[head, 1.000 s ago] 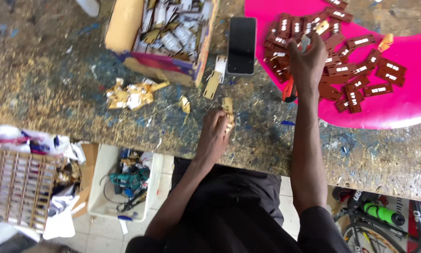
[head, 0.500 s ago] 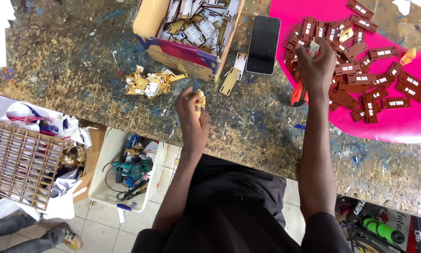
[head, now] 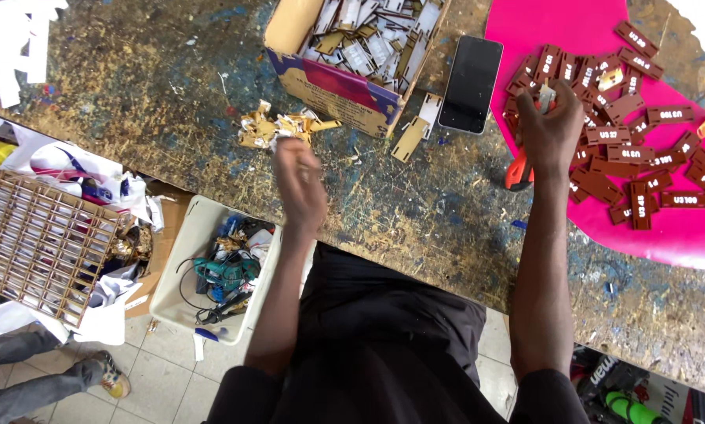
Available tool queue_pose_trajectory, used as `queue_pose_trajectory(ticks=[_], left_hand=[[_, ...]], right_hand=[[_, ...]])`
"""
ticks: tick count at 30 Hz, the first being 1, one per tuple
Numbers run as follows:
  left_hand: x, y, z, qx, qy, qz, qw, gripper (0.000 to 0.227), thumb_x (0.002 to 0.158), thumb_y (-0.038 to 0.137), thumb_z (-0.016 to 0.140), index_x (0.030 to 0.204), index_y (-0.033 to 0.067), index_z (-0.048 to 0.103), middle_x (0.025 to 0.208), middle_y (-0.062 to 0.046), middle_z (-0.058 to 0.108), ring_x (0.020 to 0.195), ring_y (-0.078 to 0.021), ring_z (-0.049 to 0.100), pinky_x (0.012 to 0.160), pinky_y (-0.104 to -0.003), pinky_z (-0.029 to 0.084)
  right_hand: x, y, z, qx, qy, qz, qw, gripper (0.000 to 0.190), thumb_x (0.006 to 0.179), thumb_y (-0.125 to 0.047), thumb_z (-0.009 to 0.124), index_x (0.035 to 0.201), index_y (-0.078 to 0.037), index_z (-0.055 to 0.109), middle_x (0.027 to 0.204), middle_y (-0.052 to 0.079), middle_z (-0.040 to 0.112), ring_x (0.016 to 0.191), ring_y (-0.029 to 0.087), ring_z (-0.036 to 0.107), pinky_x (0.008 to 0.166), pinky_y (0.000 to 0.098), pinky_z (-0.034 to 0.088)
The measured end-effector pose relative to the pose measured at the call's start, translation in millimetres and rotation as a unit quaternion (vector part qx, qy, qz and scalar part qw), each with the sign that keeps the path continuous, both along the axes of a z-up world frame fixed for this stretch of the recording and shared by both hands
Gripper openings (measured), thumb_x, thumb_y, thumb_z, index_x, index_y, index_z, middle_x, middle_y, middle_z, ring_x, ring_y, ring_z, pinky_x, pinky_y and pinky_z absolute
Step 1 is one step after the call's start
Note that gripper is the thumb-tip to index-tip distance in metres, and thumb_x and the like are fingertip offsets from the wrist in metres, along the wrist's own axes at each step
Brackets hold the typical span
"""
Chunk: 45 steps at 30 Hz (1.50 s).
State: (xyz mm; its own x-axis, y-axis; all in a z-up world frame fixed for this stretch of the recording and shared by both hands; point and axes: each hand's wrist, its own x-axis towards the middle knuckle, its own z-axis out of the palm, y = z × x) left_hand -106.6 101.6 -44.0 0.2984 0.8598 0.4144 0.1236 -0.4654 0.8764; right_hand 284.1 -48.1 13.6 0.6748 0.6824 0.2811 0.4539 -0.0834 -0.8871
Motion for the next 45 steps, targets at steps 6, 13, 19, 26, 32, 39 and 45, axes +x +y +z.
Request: queue_pose_trajectory(ticks=[6,13,19,26,32,39,45], left_hand=[[-1.0,57.1,75.7,0.108,0.023,0.126,0.986,0.033,0.123,0.021,0.044,0.153,0.0082,0.041,0.130,-0.018,0.050,0.118,-0.0338,0.054,0.111,-0.051,0.044],[26.5,93.7,36.0,0.040,0.462,0.104,0.880,0.080,0.120,0.030,0.050,0.176,-0.0119,0.012,0.188,-0.031,0.018,0.178,-0.0418,0.019,0.144,-0.060,0.000],[33.4,109.7,50.0,0.141,0.273,0.128,0.943,0.144,0.093,0.026,0.103,0.182,0.0048,-0.009,0.190,-0.030,0.028,0.170,-0.0396,0.051,0.140,-0.053,0.047],[9.8,74.7,34.1,0.170,-0.007,0.108,0.979,0.078,0.108,-0.014,0.053,0.177,0.0175,0.034,0.185,-0.014,0.038,0.176,-0.0345,0.044,0.154,-0.065,0.036],[20.1,32.4,31.9,0.210,-0.006,0.145,0.967,0.020,0.099,-0.001,0.061,0.097,0.0187,0.065,0.099,0.002,0.074,0.095,-0.0254,0.075,0.097,-0.041,0.059],[114.4,-61.4,27.0,0.093,0.199,-0.110,0.969,0.025,0.110,0.003,0.068,0.134,0.0043,0.073,0.132,-0.015,0.076,0.122,-0.0315,0.076,0.107,-0.043,0.062],[144.4,-69.0,12.9,0.151,0.382,-0.027,0.911,0.031,0.101,0.000,0.078,0.129,0.0132,0.078,0.135,-0.018,0.070,0.141,-0.0368,0.061,0.119,-0.060,0.046]], right_hand=[[-6.9,2.3,5.0,0.005,0.006,0.001,1.000,0.011,0.119,-0.002,0.078,0.113,0.000,0.069,0.064,0.013,0.061,0.049,0.020,0.065,0.048,0.0303,0.048],[-9.4,3.8,2.0,-0.114,-0.087,-0.041,0.989,0.028,0.123,-0.015,0.081,0.100,-0.014,0.065,0.077,-0.001,0.059,0.061,0.012,0.046,0.054,0.0378,0.040],[-19.1,9.2,14.6,-0.104,-0.090,-0.029,0.990,0.028,0.122,-0.016,0.081,0.099,-0.014,0.065,0.078,-0.001,0.061,0.059,0.012,0.050,0.051,0.0371,0.043],[-39.7,13.4,31.2,-0.136,-0.023,-0.011,0.990,0.027,0.116,-0.017,0.082,0.097,-0.016,0.063,0.072,-0.002,0.064,0.051,0.010,0.059,0.047,0.0337,0.048],[-25.3,9.7,12.1,-0.084,0.179,0.061,0.978,0.027,0.109,-0.029,0.089,0.106,-0.006,0.076,0.061,0.011,0.059,0.048,0.019,0.064,0.048,0.0352,0.058],[-13.4,24.0,0.1,0.116,0.628,0.207,0.741,0.026,0.115,-0.042,0.071,0.113,-0.016,0.067,0.067,-0.017,0.038,0.047,-0.007,0.041,0.045,0.0082,0.042],[-4.6,27.2,-10.8,0.131,0.652,0.187,0.723,0.018,0.115,-0.035,0.068,0.111,-0.017,0.070,0.068,-0.017,0.039,0.047,-0.006,0.044,0.049,0.0107,0.045]])
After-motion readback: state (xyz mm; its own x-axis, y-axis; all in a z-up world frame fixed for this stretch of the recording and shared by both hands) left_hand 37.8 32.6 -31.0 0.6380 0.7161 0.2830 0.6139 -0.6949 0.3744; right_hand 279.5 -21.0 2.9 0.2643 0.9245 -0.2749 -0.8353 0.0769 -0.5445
